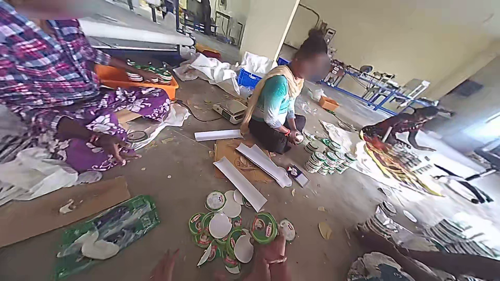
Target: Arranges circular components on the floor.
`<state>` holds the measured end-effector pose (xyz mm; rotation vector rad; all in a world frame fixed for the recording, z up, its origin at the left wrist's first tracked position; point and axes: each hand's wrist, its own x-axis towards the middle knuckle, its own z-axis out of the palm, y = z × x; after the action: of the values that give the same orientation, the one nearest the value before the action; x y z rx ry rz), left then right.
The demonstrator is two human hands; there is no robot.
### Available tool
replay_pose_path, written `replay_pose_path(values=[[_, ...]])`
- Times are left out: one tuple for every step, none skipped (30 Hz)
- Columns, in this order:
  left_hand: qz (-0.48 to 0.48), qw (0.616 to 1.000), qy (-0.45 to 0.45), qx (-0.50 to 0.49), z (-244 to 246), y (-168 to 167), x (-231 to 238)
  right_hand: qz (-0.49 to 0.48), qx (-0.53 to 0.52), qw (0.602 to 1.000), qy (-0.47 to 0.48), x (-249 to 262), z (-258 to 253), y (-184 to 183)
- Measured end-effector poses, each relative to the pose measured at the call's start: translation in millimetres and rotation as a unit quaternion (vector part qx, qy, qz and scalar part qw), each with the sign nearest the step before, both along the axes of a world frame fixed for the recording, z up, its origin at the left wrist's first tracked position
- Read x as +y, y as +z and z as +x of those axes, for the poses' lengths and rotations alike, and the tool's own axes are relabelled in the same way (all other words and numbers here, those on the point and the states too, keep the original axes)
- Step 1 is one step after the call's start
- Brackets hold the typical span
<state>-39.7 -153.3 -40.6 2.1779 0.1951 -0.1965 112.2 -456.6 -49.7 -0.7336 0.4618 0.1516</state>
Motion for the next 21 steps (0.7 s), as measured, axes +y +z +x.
replay_pose_path(values=[[-0.009, 1.000, -0.007, -0.007, 1.8, 4.2, -0.6, 0.060, -0.031, 0.997, 0.024, 2.9, -9.4, 0.8], [-0.017, 0.999, -0.016, -0.024, 2.6, 6.9, 0.6, 0.100, -0.058, 0.991, 0.065, 8.1, -16.3, 0.9], [-0.014, 0.999, -0.029, -0.034, 2.8, 12.1, 4.9, 0.110, -0.080, 0.985, 0.105, 17.5, -21.9, 1.9], [0.000, 0.999, -0.049, -0.020, 3.2, 21.0, 12.9, 0.069, -0.099, 0.985, 0.122, 33.9, -28.5, 6.7], [0.022, 0.997, -0.068, 0.004, 4.5, 31.8, 24.5, -0.029, -0.116, 0.984, 0.135, 55.2, -36.3, 13.1], [0.040, 0.995, -0.080, 0.033, 5.8, 45.1, 38.2, -0.161, -0.144, 0.960, 0.176, 77.4, -43.1, 17.3], [0.053, 0.993, -0.081, 0.061, 6.7, 57.7, 53.2, -0.276, -0.189, 0.911, 0.243, 97.7, -45.1, 16.1], [0.066, 0.992, -0.077, 0.079, 6.6, 66.1, 70.3, -0.378, -0.243, 0.847, 0.284, 119.7, -46.7, 10.5], [0.073, 0.993, -0.060, 0.078, 4.5, 68.8, 87.8, -0.473, -0.299, 0.773, 0.299, 141.9, -50.7, 1.4], [0.063, 0.996, -0.022, 0.058, 1.0, 66.9, 103.4, -0.562, -0.339, 0.692, 0.302, 162.9, -56.6, -6.7], [0.031, 0.999, 0.030, 0.028, -2.0, 61.2, 117.6, -0.645, -0.353, 0.604, 0.307, 183.2, -62.2, -14.3], [-0.022, 0.995, 0.100, -0.008, -5.6, 51.3, 128.8, -0.703, -0.344, 0.530, 0.326, 201.8, -67.8, -24.3], [-0.087, 0.979, 0.178, -0.040, -9.1, 40.6, 135.9, -0.740, -0.334, 0.473, 0.343, 216.6, -73.0, -39.7], [-0.149, 0.955, 0.251, -0.058, -11.2, 30.2, 141.4, -0.761, -0.302, 0.425, 0.385, 227.7, -75.7, -52.8], [-0.193, 0.928, 0.312, -0.068, -12.2, 21.2, 145.6, -0.774, -0.280, 0.394, 0.409, 234.2, -77.2, -65.8], [-0.221, 0.905, 0.355, -0.074, -12.1, 13.5, 149.8, -0.780, -0.276, 0.387, 0.408, 237.2, -78.8, -72.0], [-0.248, 0.885, 0.387, -0.080, -10.3, 10.2, 154.4, -0.784, -0.278, 0.392, 0.392, 239.1, -81.2, -72.2], [-0.281, 0.859, 0.421, -0.082, -7.4, 15.8, 157.5, -0.786, -0.286, 0.401, 0.373, 241.1, -83.6, -67.3], [-0.319, 0.824, 0.461, -0.086, -5.0, 24.7, 159.8, -0.788, -0.293, 0.402, 0.364, 244.8, -85.9, -60.1], [-0.350, 0.782, 0.508, -0.092, -1.6, 29.1, 163.4, -0.787, -0.298, 0.393, 0.370, 251.4, -87.9, -51.9], [-0.371, 0.742, 0.552, -0.092, 2.9, 27.1, 168.3, -0.785, -0.305, 0.378, 0.386, 260.6, -89.5, -45.0]])
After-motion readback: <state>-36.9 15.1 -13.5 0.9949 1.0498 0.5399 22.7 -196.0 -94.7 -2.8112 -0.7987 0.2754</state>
